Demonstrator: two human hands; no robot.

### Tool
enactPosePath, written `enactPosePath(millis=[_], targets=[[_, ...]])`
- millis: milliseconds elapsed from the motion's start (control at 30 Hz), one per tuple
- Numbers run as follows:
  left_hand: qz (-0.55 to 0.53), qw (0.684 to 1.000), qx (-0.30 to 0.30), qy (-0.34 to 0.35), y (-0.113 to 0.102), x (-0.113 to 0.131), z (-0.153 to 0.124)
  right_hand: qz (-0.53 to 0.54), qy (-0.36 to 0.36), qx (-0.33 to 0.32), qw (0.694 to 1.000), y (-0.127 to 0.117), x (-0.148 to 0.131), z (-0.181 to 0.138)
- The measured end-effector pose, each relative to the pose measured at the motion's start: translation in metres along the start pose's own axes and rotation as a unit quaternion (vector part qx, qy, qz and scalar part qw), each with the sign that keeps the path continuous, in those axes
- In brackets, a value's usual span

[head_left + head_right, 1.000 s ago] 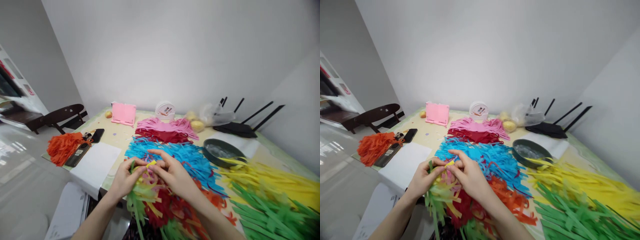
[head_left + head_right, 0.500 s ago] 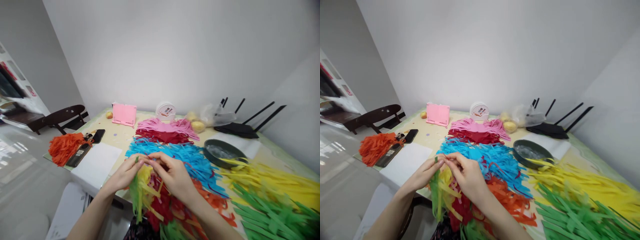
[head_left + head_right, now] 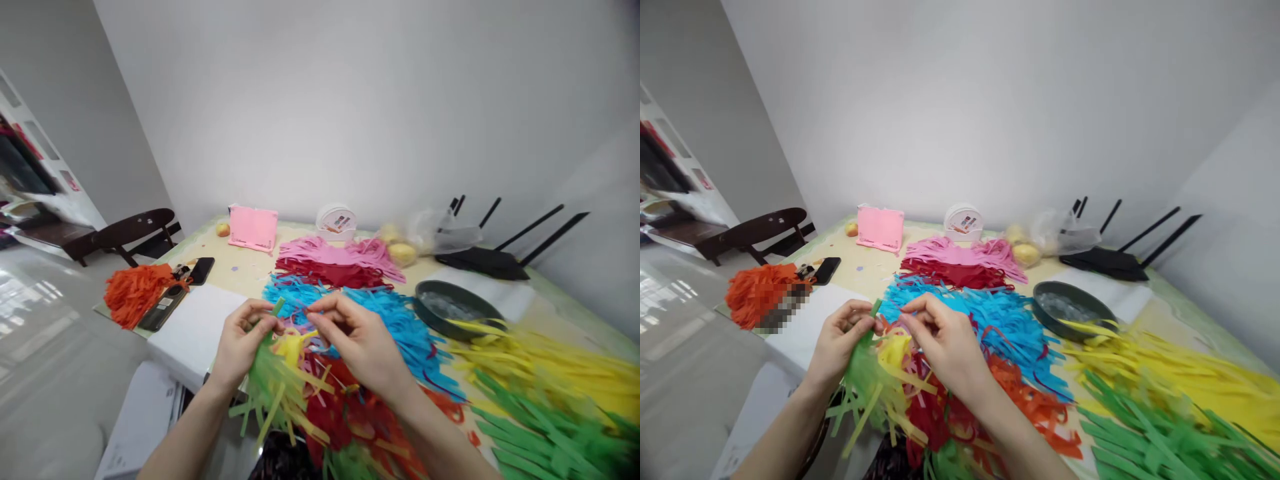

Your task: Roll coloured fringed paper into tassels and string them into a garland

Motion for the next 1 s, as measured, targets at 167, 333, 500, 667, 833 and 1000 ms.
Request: enactPosePath(millis=[167, 333, 500, 667, 833, 1000], targets=[[-0.055, 0.997, -0.025, -0.038, 0.007, -0.007, -0.003, -0.038, -0.012, -0.054, 0.998, 0.015, -0.004, -0.005], [-0.096, 0.994, -0.022, -0.047, 0.011, -0.008, -0.005, -0.047, -0.009, -0.05, 0.998, 0.015, -0.005, -0.006], [-0.125, 0.99, -0.027, -0.057, 0.011, -0.012, -0.004, -0.047, -0.005, -0.05, 0.998, 0.013, -0.004, -0.007], [-0.081, 0.995, -0.035, -0.044, 0.015, -0.005, -0.004, -0.043, -0.006, -0.056, 0.998, 0.015, -0.004, -0.006], [0.091, 0.994, -0.062, 0.025, 0.026, 0.014, -0.003, -0.008, 0.001, -0.094, 0.996, 0.021, -0.001, 0.003], [0.218, 0.971, -0.065, 0.067, 0.032, 0.024, 0.011, -0.016, -0.029, -0.031, 0.999, -0.003, -0.018, 0.028]])
Point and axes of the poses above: each hand's wrist, its own z-axis towards the middle knuckle, its own y-axis out of the palm, x = y × z, the point moved 10 cm from there along z, towards the middle knuckle, and after that the axes turned 14 degrees about -z, right-handed, at the moved point
